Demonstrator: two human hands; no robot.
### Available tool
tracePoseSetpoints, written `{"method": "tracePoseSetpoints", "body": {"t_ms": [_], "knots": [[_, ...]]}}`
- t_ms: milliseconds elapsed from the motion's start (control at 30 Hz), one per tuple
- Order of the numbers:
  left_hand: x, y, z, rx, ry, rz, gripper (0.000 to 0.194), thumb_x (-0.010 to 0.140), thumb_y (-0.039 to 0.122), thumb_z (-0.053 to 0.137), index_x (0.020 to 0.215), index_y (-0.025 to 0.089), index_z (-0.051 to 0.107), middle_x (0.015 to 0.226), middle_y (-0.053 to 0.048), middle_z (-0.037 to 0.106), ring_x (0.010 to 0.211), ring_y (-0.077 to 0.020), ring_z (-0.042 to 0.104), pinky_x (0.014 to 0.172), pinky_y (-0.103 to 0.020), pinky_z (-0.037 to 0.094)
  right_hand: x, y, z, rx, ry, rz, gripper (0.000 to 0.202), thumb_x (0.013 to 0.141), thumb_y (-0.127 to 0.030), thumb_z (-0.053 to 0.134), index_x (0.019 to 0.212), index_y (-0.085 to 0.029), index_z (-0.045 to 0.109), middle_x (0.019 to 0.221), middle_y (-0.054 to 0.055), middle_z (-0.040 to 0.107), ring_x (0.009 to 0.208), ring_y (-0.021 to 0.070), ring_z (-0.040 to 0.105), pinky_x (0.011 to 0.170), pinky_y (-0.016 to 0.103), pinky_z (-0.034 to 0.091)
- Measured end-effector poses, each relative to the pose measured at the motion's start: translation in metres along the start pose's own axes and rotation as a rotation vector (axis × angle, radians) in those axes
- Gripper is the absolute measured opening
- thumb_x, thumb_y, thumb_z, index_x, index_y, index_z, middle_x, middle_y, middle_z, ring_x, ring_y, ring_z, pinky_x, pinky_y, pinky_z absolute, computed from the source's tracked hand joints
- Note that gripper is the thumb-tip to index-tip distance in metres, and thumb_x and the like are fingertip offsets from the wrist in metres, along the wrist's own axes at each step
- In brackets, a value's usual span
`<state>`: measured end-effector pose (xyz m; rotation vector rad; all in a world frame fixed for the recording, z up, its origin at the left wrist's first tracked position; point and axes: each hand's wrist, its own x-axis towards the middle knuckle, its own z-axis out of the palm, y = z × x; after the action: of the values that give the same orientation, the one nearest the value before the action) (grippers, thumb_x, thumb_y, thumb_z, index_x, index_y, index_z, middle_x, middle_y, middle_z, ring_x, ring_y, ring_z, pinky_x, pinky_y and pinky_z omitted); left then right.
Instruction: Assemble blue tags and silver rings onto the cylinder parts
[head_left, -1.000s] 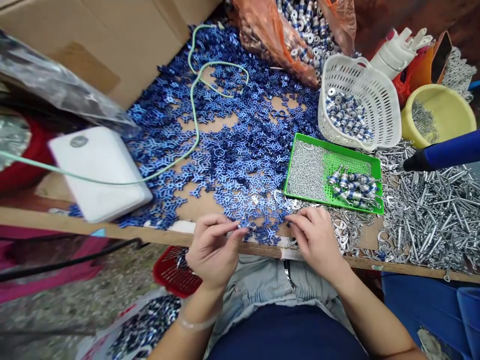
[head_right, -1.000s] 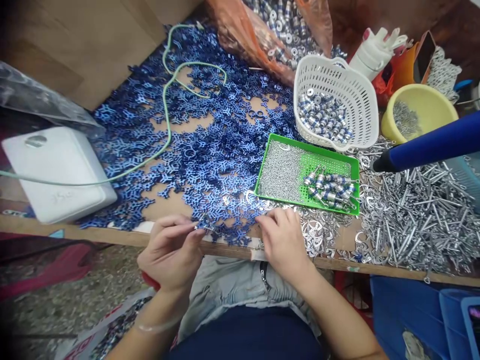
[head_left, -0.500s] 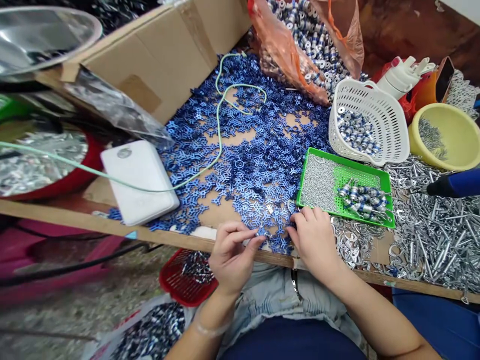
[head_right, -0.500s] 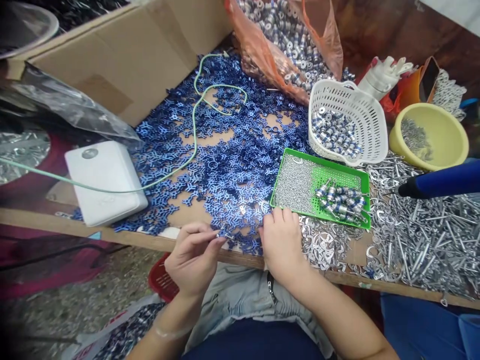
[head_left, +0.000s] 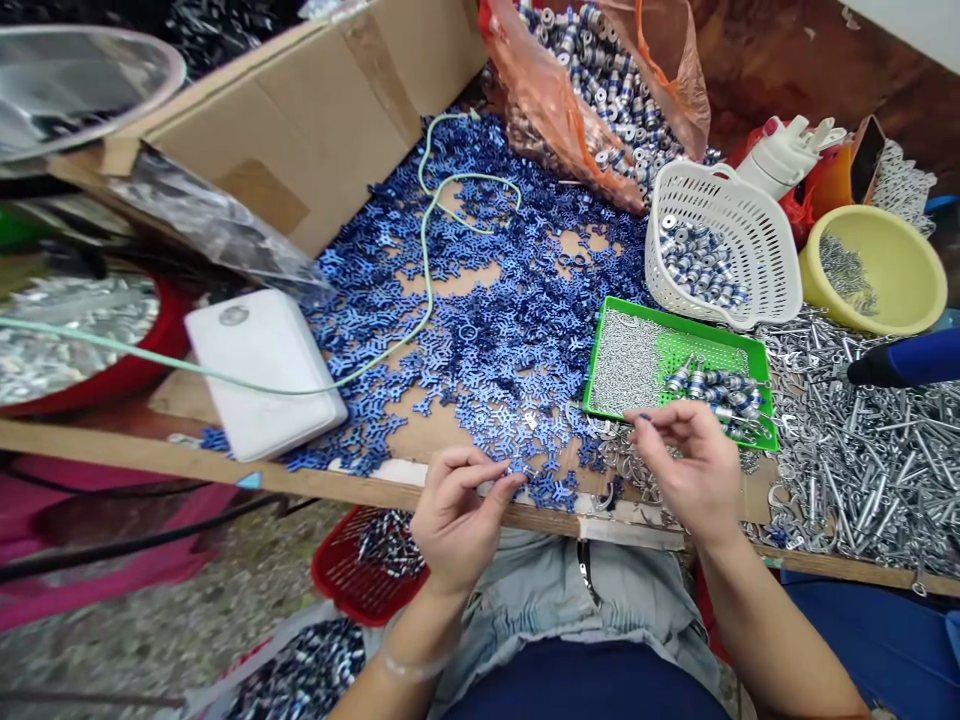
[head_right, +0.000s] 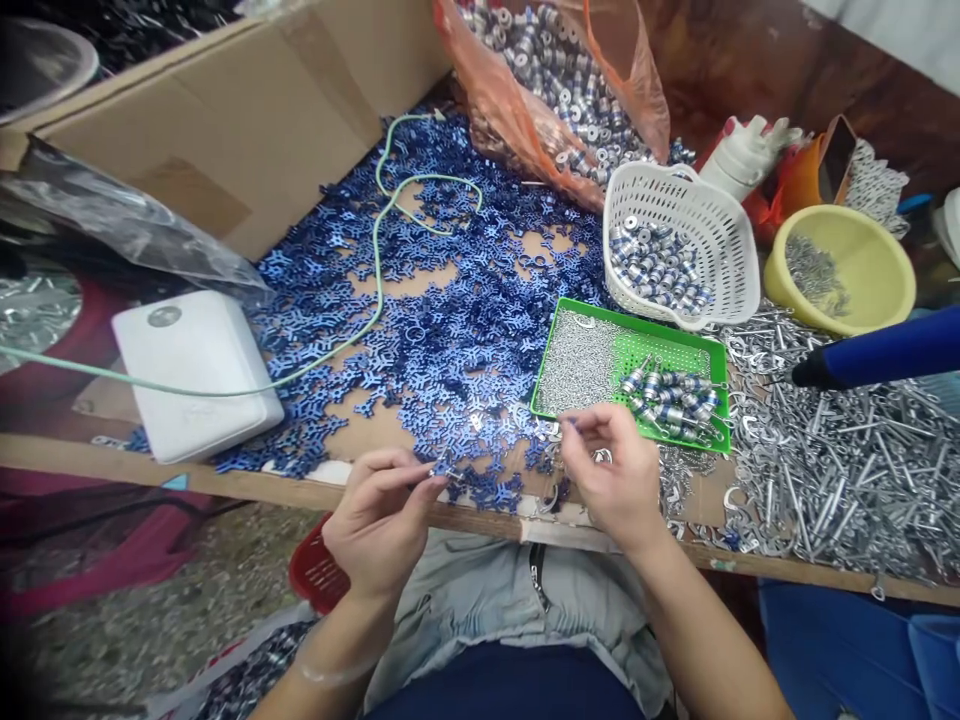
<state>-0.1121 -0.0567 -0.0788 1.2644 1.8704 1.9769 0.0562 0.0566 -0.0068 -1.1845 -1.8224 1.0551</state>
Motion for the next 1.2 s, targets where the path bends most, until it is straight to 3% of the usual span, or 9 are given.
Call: {"method": "tracePoseSetpoints", "body": {"t_ms": [100, 200, 300, 400, 567, 667, 800, 1033, 1200], "knots": [[0.0, 0.0, 0.0, 0.002, 0.003, -0.001, 0.016, 0.07, 0.012, 0.071, 0.083, 0.021, 0.067, 0.075, 0.0, 0.055, 0.068, -0.011, 0.054, 0.06, -0.024, 0.045, 0.034, -0.005, -0.007, 0.116, -0.056, 0.13, 0.012, 0.071, -0.025, 0.067, 0.074, -0.019, 0.057, 0.069, -0.001, 0.064, 0.058, 0.0099, 0.06, 0.054, 0.025, 0.052], [0.0, 0.001, 0.0, 0.025, 0.002, 0.024, 0.017, 0.07, 0.012, 0.071, 0.084, 0.021, 0.066, 0.076, 0.0, 0.055, 0.068, -0.0112, 0.054, 0.06, -0.025, 0.044, 0.049, -0.009, -0.013, 0.183, -0.129, 0.208, 0.014, 0.065, -0.024, 0.073, 0.074, -0.019, 0.065, 0.072, 0.0, 0.066, 0.065, 0.0121, 0.063, 0.064, 0.028, 0.055], [0.003, 0.008, 0.001, 0.085, -0.057, 0.113, 0.017, 0.07, 0.013, 0.072, 0.084, 0.021, 0.066, 0.074, 0.001, 0.055, 0.068, -0.0121, 0.054, 0.061, -0.027, 0.044, 0.036, -0.014, -0.013, 0.299, -0.119, 0.272, 0.014, 0.069, -0.024, 0.07, 0.082, -0.021, 0.068, 0.076, 0.0, 0.069, 0.068, 0.0134, 0.066, 0.069, 0.032, 0.057], [0.009, 0.019, 0.003, 0.141, -0.141, 0.244, 0.018, 0.069, 0.016, 0.074, 0.084, 0.021, 0.066, 0.071, 0.001, 0.055, 0.069, -0.0138, 0.053, 0.064, -0.03, 0.045, 0.007, -0.021, -0.008, 0.438, -0.143, 0.338, 0.027, 0.071, -0.02, 0.07, 0.096, -0.026, 0.066, 0.078, -0.001, 0.071, 0.069, 0.0133, 0.066, 0.067, 0.03, 0.057], [0.018, 0.033, 0.007, 0.207, -0.204, 0.391, 0.019, 0.069, 0.017, 0.075, 0.085, 0.021, 0.066, 0.069, 0.001, 0.056, 0.068, -0.0148, 0.051, 0.064, -0.031, 0.044, -0.023, -0.031, 0.001, 0.489, -0.311, 0.372, 0.006, 0.069, -0.023, 0.072, 0.075, -0.025, 0.07, 0.076, 0.0, 0.068, 0.075, 0.0145, 0.063, 0.074, 0.034, 0.052], [0.018, 0.035, 0.009, 0.242, -0.21, 0.446, 0.02, 0.069, 0.017, 0.075, 0.086, 0.021, 0.065, 0.069, 0.001, 0.055, 0.067, -0.0142, 0.051, 0.064, -0.03, 0.044, -0.026, -0.031, 0.003, 0.446, -0.308, 0.309, 0.008, 0.067, -0.029, 0.074, 0.072, -0.025, 0.07, 0.082, 0.001, 0.062, 0.082, 0.0159, 0.059, 0.08, 0.036, 0.048], [0.016, 0.038, 0.01, 0.284, -0.224, 0.477, 0.014, 0.074, 0.022, 0.07, 0.087, 0.023, 0.065, 0.067, 0.001, 0.055, 0.068, -0.0147, 0.05, 0.063, -0.03, 0.044, -0.026, -0.026, 0.004, 0.411, -0.295, 0.345, 0.012, 0.063, -0.033, 0.077, 0.069, -0.026, 0.071, 0.077, 0.0, 0.055, 0.079, 0.0151, 0.055, 0.076, 0.035, 0.045], [0.012, 0.05, 0.002, 0.394, -0.297, 0.578, 0.017, 0.072, 0.017, 0.072, 0.088, 0.022, 0.066, 0.068, 0.001, 0.056, 0.07, -0.0139, 0.051, 0.071, -0.03, 0.045, -0.028, -0.02, 0.007, 0.446, -0.263, 0.411, 0.019, 0.059, -0.039, 0.077, 0.065, -0.023, 0.069, 0.071, -0.002, 0.052, 0.073, 0.0137, 0.053, 0.073, 0.032, 0.042], [0.011, 0.053, -0.003, 0.411, -0.365, 0.658, 0.016, 0.074, 0.013, 0.07, 0.088, 0.019, 0.067, 0.076, 0.0, 0.057, 0.073, -0.0131, 0.052, 0.071, -0.028, 0.045, -0.029, -0.021, 0.004, 0.365, -0.295, 0.366, 0.024, 0.064, -0.043, 0.073, 0.07, -0.022, 0.064, 0.075, -0.001, 0.052, 0.072, 0.0142, 0.05, 0.07, 0.031, 0.041]]}}
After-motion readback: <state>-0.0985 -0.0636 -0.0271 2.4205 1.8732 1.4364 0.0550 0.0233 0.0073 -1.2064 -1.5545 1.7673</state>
